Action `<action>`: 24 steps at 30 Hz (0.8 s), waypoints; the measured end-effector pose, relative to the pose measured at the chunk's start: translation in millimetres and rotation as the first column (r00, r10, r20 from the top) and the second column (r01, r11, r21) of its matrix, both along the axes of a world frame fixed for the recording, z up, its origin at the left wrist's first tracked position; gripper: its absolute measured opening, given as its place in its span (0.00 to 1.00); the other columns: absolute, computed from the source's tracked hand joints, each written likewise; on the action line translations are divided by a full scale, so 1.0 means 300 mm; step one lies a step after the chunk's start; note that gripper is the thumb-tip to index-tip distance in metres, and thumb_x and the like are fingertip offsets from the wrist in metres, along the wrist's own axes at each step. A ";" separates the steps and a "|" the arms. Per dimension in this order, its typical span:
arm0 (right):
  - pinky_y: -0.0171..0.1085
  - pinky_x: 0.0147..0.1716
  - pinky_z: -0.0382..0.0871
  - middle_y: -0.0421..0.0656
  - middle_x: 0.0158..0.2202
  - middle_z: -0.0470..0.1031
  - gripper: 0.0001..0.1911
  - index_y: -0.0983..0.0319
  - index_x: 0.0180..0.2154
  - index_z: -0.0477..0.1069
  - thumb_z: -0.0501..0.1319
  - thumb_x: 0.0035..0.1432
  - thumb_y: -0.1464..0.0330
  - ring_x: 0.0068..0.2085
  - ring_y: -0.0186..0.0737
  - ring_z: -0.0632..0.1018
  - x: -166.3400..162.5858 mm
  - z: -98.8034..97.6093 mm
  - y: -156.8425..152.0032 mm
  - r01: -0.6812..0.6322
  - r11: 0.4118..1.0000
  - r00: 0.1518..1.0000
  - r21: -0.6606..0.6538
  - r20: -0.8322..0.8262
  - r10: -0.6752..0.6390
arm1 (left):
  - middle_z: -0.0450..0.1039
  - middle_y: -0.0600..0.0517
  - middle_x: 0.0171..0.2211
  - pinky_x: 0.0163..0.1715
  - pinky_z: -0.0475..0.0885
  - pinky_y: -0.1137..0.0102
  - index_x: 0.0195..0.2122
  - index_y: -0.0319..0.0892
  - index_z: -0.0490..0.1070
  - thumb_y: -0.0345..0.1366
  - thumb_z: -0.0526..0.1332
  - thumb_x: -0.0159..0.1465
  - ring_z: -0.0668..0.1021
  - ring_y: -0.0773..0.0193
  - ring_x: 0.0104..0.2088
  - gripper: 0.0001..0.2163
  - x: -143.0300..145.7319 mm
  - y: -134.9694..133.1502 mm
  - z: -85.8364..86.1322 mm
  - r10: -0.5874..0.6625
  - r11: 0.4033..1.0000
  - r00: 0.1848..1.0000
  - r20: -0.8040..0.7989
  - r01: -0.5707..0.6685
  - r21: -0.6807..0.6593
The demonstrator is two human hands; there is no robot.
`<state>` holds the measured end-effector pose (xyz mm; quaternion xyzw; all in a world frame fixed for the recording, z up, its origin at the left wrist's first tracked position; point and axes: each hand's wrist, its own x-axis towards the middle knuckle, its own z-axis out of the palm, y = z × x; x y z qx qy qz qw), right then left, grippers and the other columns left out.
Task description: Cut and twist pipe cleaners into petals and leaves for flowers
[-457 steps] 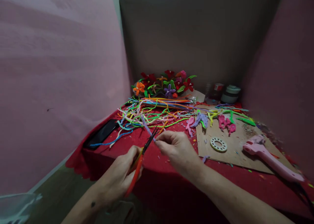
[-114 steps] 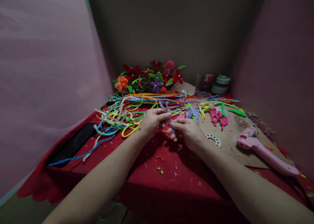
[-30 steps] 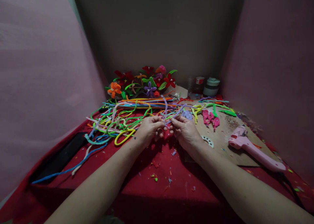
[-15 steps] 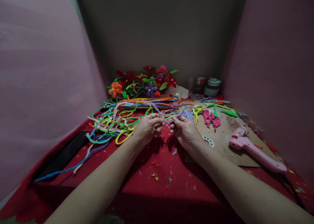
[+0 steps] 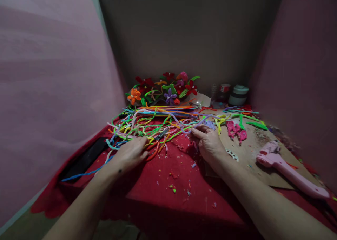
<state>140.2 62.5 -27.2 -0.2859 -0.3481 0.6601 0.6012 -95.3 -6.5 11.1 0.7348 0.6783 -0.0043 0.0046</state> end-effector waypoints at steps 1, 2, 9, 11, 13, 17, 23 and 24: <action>0.30 0.20 0.64 0.35 0.17 0.68 0.11 0.64 0.22 0.67 0.69 0.35 0.70 0.20 0.29 0.70 0.000 0.000 -0.001 0.002 1.000 1.000 0.006 0.000 -0.002 | 0.69 0.47 0.33 0.31 0.62 0.70 0.33 0.41 0.63 0.33 0.51 0.55 0.71 0.60 0.33 0.06 0.004 0.000 -0.012 -0.004 1.000 0.999 -0.044 0.004 -0.007; 0.30 0.20 0.64 0.34 0.17 0.68 0.11 0.64 0.22 0.67 0.69 0.35 0.70 0.20 0.29 0.70 0.000 0.001 -0.003 0.006 1.000 1.000 0.009 -0.003 -0.006 | 0.69 0.47 0.33 0.31 0.62 0.70 0.33 0.41 0.61 0.30 0.50 0.55 0.71 0.61 0.33 0.06 0.008 0.002 -0.019 -0.007 1.000 0.997 -0.072 0.006 -0.010; 0.30 0.22 0.65 0.35 0.17 0.69 0.12 0.64 0.22 0.66 0.69 0.35 0.72 0.20 0.29 0.71 0.002 0.014 -0.007 -0.001 1.000 0.999 -0.008 -0.053 0.001 | 0.67 0.48 0.31 0.28 0.61 0.69 0.34 0.42 0.55 0.34 0.50 0.56 0.71 0.60 0.29 0.05 -0.005 -0.032 0.003 0.102 0.995 0.994 -0.026 -0.101 0.011; 0.30 0.22 0.65 0.35 0.17 0.69 0.12 0.64 0.22 0.66 0.69 0.35 0.72 0.20 0.29 0.71 0.002 0.016 -0.007 -0.024 1.000 0.997 -0.017 -0.073 0.023 | 0.67 0.49 0.31 0.28 0.61 0.70 0.33 0.43 0.55 0.35 0.48 0.58 0.71 0.61 0.29 0.04 0.008 -0.060 0.007 0.029 1.000 1.000 -0.010 -0.030 -0.003; 0.30 0.23 0.65 0.36 0.17 0.69 0.11 0.64 0.22 0.67 0.69 0.34 0.72 0.21 0.30 0.71 0.001 0.020 -0.010 -0.044 0.998 0.995 -0.037 -0.090 0.041 | 0.66 0.48 0.32 0.31 0.62 0.69 0.32 0.43 0.55 0.34 0.48 0.58 0.70 0.61 0.31 0.03 0.036 -0.085 0.010 -0.090 0.996 0.996 0.007 0.090 -0.009; 0.31 0.23 0.66 0.36 0.18 0.70 0.11 0.64 0.22 0.67 0.69 0.33 0.73 0.21 0.31 0.72 0.001 0.028 -0.023 -0.096 0.992 0.989 -0.078 -0.116 0.087 | 0.64 0.48 0.33 0.32 0.62 0.69 0.32 0.42 0.55 0.33 0.48 0.57 0.68 0.62 0.31 0.02 0.095 -0.103 0.013 -0.197 0.980 0.978 0.064 0.199 -0.014; 0.30 0.22 0.65 0.36 0.18 0.70 0.10 0.65 0.22 0.68 0.68 0.35 0.73 0.21 0.30 0.71 -0.006 0.027 -0.042 -0.187 0.981 0.980 -0.057 -0.087 0.181 | 0.66 0.50 0.32 0.28 0.62 0.70 0.32 0.43 0.53 0.34 0.48 0.58 0.69 0.62 0.29 0.02 0.153 -0.083 0.005 -0.199 0.980 0.974 0.109 0.200 0.008; 0.30 0.22 0.65 0.36 0.18 0.70 0.09 0.65 0.22 0.68 0.68 0.34 0.73 0.20 0.30 0.71 -0.008 0.027 -0.044 -0.198 0.979 0.978 -0.054 -0.079 0.193 | 0.67 0.50 0.32 0.28 0.62 0.70 0.33 0.43 0.53 0.34 0.48 0.59 0.70 0.62 0.29 0.03 0.161 -0.081 0.004 -0.200 0.980 0.975 0.099 0.201 -0.002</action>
